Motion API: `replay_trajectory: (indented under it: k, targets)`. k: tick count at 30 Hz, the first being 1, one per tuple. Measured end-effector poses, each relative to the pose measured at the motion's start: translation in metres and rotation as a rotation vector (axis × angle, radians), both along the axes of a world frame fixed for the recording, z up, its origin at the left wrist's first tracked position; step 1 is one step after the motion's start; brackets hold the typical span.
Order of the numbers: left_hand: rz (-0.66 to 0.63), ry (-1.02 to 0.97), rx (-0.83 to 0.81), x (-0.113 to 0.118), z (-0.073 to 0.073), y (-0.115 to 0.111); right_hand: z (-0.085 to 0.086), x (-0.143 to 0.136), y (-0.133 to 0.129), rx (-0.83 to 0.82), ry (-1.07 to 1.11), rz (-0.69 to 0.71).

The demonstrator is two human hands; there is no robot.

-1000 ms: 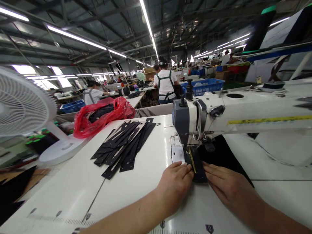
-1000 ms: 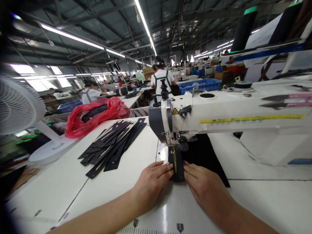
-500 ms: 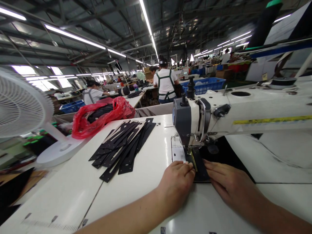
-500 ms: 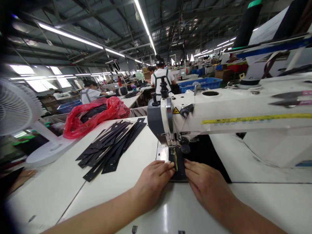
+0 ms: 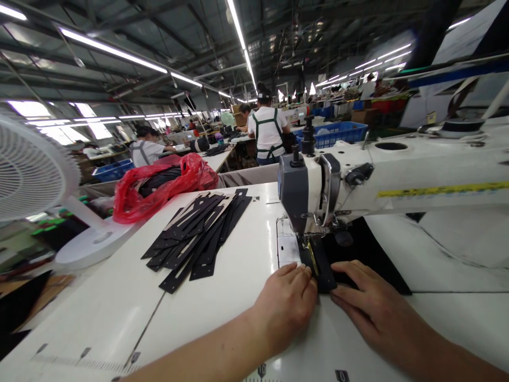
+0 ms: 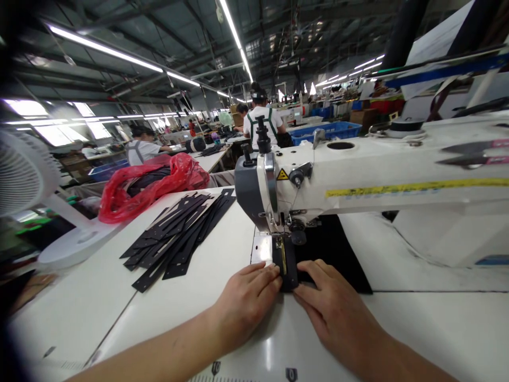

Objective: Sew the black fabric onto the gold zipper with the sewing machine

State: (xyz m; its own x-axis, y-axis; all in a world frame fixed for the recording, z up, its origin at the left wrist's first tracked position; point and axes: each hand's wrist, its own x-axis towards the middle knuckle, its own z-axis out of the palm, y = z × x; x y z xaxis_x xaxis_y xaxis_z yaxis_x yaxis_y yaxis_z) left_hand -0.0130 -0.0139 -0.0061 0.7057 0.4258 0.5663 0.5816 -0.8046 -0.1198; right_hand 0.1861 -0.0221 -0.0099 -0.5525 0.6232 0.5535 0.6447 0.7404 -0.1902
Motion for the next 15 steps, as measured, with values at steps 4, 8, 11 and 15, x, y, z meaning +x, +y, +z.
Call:
replay_trajectory:
  k: [4,8,11,15]
  targets:
    - [0.021,0.021,-0.021,0.0,0.001,0.001,0.001,0.001,0.001,0.018,-0.013,-0.006]
    - [0.027,0.034,-0.06,-0.001,0.001,0.005,0.0,0.001,0.005,0.043,-0.014,-0.001]
    - [0.018,0.037,-0.101,-0.002,0.002,0.009,-0.002,0.002,0.009,0.027,-0.017,0.0]
    - [0.01,0.036,-0.138,-0.002,0.005,0.015,-0.004,0.003,0.012,0.009,-0.029,0.009]
